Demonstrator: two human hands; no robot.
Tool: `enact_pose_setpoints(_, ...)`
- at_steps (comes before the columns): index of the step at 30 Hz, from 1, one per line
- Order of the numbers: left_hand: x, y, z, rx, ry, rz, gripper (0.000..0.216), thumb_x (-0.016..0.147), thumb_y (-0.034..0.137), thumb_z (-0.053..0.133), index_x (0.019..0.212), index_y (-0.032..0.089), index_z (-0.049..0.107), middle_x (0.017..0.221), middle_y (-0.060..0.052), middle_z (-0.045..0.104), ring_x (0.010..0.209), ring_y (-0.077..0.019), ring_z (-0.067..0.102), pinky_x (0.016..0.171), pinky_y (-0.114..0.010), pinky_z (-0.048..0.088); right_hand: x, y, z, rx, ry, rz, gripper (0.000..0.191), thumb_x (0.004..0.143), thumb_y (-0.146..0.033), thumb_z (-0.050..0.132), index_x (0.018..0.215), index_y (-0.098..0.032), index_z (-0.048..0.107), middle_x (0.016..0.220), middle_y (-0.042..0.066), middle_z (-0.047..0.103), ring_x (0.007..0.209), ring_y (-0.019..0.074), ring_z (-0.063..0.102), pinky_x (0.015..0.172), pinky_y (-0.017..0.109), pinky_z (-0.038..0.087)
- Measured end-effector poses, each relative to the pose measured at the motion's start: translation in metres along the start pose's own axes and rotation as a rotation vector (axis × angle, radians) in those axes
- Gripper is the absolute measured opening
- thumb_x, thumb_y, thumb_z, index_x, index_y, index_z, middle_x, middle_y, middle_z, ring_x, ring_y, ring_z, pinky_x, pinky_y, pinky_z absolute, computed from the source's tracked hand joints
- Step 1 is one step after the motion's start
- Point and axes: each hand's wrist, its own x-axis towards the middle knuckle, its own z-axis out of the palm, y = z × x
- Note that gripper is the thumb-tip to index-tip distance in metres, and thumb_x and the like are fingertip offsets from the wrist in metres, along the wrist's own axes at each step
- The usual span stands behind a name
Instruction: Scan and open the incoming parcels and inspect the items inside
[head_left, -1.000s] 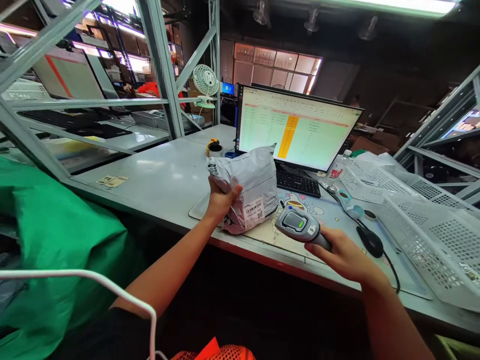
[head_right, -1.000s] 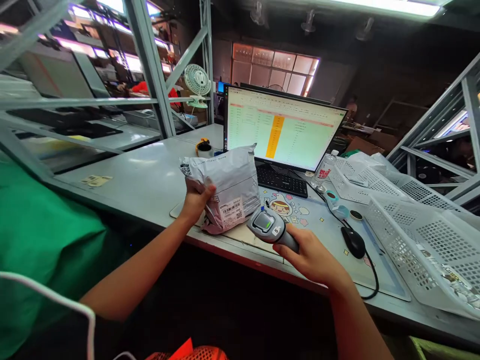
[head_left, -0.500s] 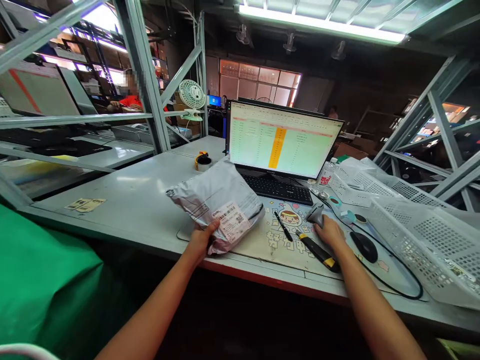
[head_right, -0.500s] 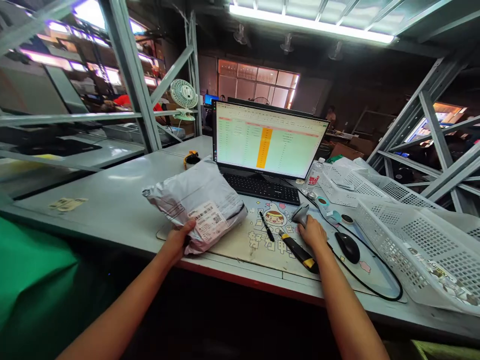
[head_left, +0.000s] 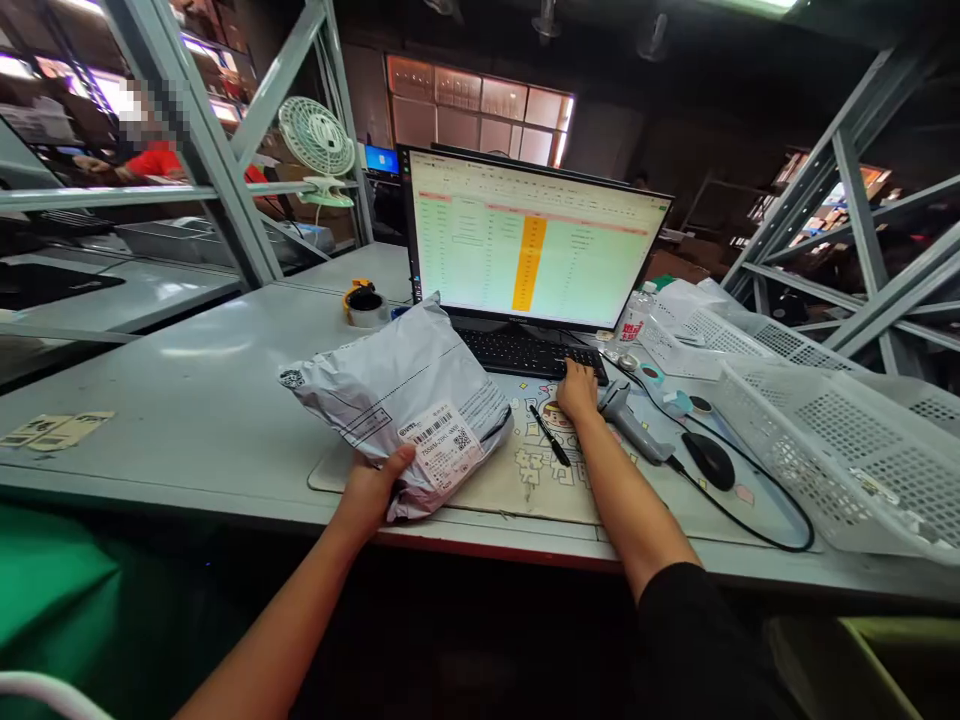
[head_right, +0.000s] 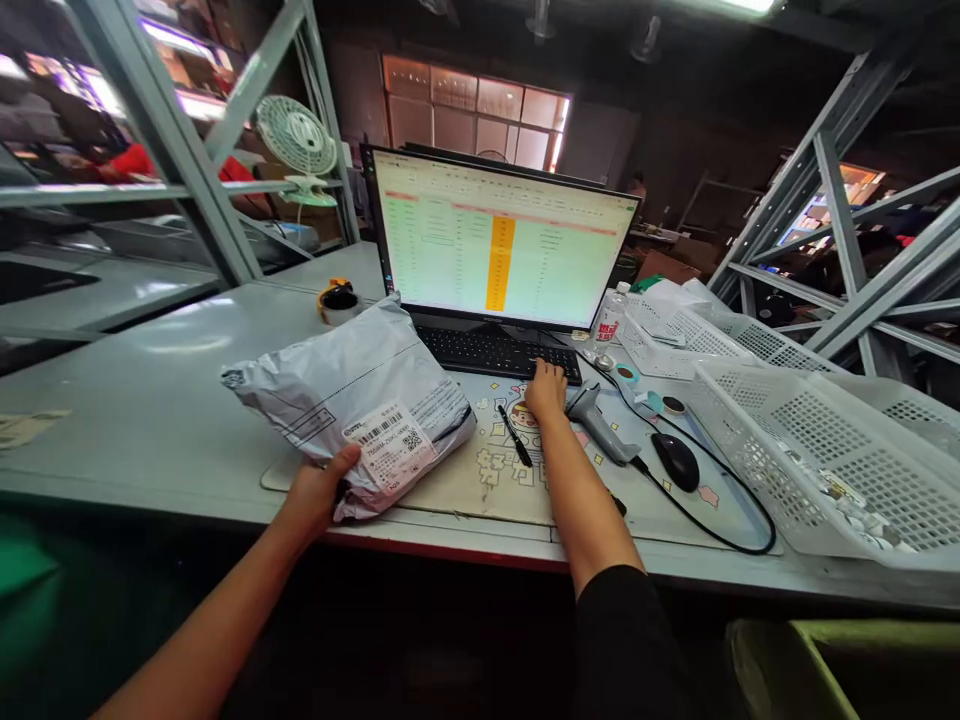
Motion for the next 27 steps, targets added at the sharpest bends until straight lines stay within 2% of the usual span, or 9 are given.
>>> enact_pose_setpoints(3,-0.002,0.004,0.002,-0.051,-0.02,0.033,0.081,0.061,0.054,0.093,0.127,0.015,0.066,0.131,-0.018,0.072,0.135,-0.0405,0.063,0.125,-0.055,0.041,-0.001,0.005,0.01,-0.046,-0.061,0.039,0.069,0.098,-0.016,0.046,0.165,-0.009,0.036,0.153,0.022,0.058,0.142,0.0369,0.043,0.116,0.049,0.036)
enact_pose_setpoints(8,-0.004,0.006,0.004,-0.047,-0.043,0.023,0.089,0.059,0.058,0.093,0.132,0.016,0.064,0.132,-0.017,0.072,0.136,-0.0413,0.061,0.125,-0.057,0.04,0.003,0.011,0.006,-0.045,-0.157,0.047,0.07,0.1,-0.022,0.045,0.168,-0.012,0.028,0.155,0.022,0.057,0.143,0.0369,0.04,0.116,0.05,0.033)
enact_pose_setpoints(15,-0.003,0.006,0.003,-0.034,-0.101,0.073,0.091,0.061,0.063,0.091,0.135,0.018,0.063,0.133,-0.017,0.072,0.138,-0.0406,0.06,0.124,-0.054,0.041,0.013,-0.004,-0.006,-0.05,-0.191,0.029,0.065,0.102,-0.02,0.041,0.165,-0.012,0.035,0.153,0.024,0.057,0.149,0.0376,0.038,0.12,0.058,0.027)
enact_pose_setpoints(21,0.001,0.0,0.0,-0.01,-0.122,0.069,0.086,0.069,0.063,0.088,0.136,0.017,0.061,0.136,-0.019,0.069,0.138,-0.0386,0.06,0.125,-0.053,0.039,0.026,-0.021,-0.038,0.076,-0.232,0.018,0.051,0.097,-0.022,0.054,0.145,-0.009,0.06,0.139,0.029,0.064,0.14,0.0407,0.052,0.117,0.058,0.034)
enact_pose_setpoints(24,0.003,0.0,-0.001,0.016,-0.127,0.083,0.085,0.07,0.064,0.087,0.135,0.016,0.061,0.135,-0.019,0.069,0.138,-0.0383,0.06,0.125,-0.053,0.038,0.005,-0.04,-0.067,0.22,-0.177,-0.057,0.043,0.102,-0.031,0.047,0.135,-0.011,0.064,0.133,0.022,0.069,0.13,0.0323,0.061,0.111,0.047,0.044)
enact_pose_setpoints(26,0.002,0.002,-0.001,0.015,-0.123,0.105,0.085,0.07,0.065,0.086,0.136,0.017,0.061,0.136,-0.019,0.068,0.137,-0.0379,0.06,0.125,-0.052,0.039,-0.037,-0.048,-0.092,0.453,-0.113,-0.193,0.044,0.105,-0.039,0.035,0.127,-0.016,0.066,0.126,0.016,0.073,0.118,0.026,0.067,0.102,0.04,0.052)
enact_pose_setpoints(27,0.0,0.003,-0.001,0.016,-0.118,0.119,0.086,0.07,0.066,0.086,0.136,0.017,0.061,0.135,-0.018,0.069,0.136,-0.0376,0.06,0.124,-0.052,0.04,-0.066,-0.047,-0.106,0.683,-0.07,-0.308,0.045,0.105,-0.044,0.035,0.119,-0.018,0.067,0.119,0.015,0.074,0.109,0.0266,0.069,0.096,0.041,0.055)
